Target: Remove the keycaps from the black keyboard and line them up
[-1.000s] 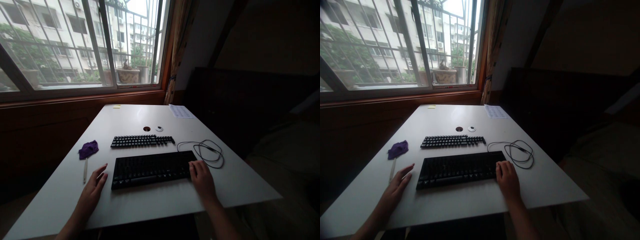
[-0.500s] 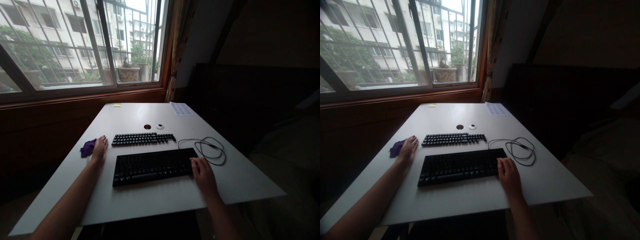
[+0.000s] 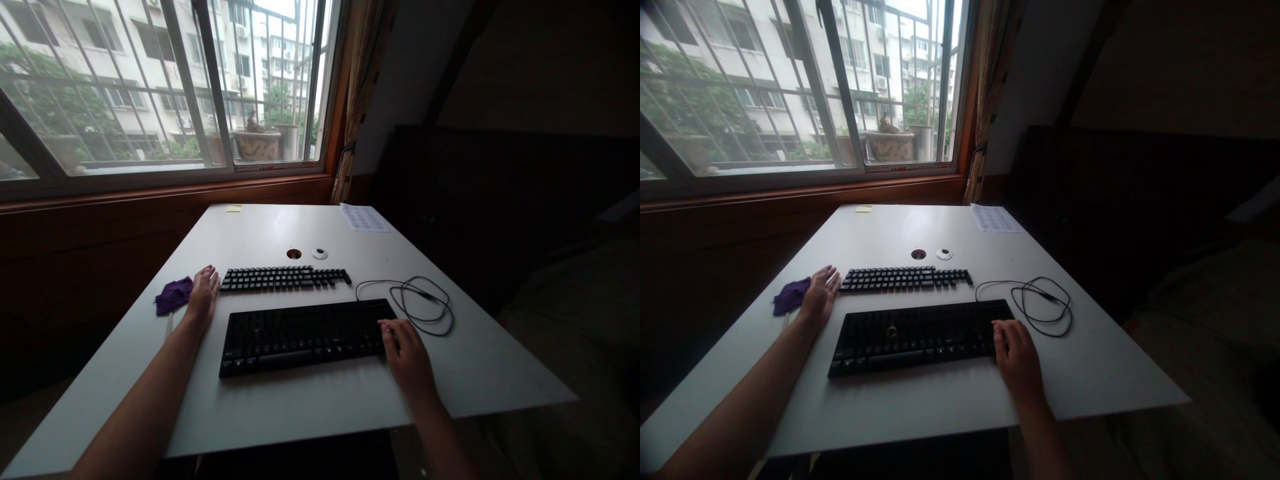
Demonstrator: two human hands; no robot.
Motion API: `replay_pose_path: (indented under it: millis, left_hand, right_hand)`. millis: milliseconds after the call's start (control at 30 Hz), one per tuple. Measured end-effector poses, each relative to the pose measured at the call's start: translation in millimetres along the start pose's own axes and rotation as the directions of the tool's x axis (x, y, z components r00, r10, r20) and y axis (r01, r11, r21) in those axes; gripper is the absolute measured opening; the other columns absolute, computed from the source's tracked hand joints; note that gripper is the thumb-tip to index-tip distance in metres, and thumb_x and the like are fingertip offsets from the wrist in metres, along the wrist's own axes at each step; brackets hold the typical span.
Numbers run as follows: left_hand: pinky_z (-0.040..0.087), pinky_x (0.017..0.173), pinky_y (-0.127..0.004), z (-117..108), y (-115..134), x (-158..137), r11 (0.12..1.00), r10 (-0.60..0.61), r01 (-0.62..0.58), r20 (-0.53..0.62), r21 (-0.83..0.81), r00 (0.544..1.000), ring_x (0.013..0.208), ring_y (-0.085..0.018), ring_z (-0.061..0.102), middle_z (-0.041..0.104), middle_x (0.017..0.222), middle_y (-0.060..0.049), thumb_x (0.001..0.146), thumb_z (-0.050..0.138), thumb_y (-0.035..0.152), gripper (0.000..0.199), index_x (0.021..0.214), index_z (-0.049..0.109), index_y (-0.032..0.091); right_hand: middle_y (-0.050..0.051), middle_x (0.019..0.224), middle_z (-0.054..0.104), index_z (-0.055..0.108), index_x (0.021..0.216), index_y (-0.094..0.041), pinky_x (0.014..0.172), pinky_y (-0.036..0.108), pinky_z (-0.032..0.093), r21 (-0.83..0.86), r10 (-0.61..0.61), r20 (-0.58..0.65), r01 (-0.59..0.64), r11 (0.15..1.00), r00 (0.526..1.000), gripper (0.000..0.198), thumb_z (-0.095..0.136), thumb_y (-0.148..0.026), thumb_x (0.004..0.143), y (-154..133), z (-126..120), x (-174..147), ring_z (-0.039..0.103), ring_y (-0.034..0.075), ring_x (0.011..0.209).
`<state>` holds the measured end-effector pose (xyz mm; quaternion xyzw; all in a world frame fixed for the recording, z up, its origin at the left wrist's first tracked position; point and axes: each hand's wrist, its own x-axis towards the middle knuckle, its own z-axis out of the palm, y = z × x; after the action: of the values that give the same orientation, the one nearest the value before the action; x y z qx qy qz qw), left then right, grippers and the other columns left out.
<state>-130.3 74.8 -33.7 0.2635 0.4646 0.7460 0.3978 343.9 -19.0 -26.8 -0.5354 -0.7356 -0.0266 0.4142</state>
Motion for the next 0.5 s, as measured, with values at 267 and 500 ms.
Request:
replay_pose_path:
  millis: [267,500]
  left_hand:
    - [0.036,0.113,-0.043,0.2,0.1,0.4,1.000,-0.004,0.004,0.004,-0.006,1.000,0.120,-0.021,0.058,0.055,0.126,-0.011,0.090,0.053,0.032,0.020,0.107,0.053,0.023]
    - [0.036,0.113,-0.042,1.4,-0.1,-0.3,1.000,0.003,-0.004,0.006,0.007,1.000,0.116,-0.020,0.059,0.057,0.122,-0.009,0.090,0.052,0.031,0.017,0.105,0.052,0.023]
  right_hand:
    - [0.007,0.098,0.062,0.060,0.103,-0.024,0.087,0.042,0.048,0.003,0.016,0.008,-0.016,1.000,1.000,0.018,0.044,-0.030,0.098,-1.2,-1.4,-0.3,0.060,0.024,0.095]
    - [0.007,0.098,0.062,0.060,0.104,-0.023,0.089,0.041,0.048,-0.003,0.024,0.025,-0.024,1.000,0.999,0.018,0.045,-0.029,0.098,1.0,-0.6,-0.8,0.059,0.023,0.096]
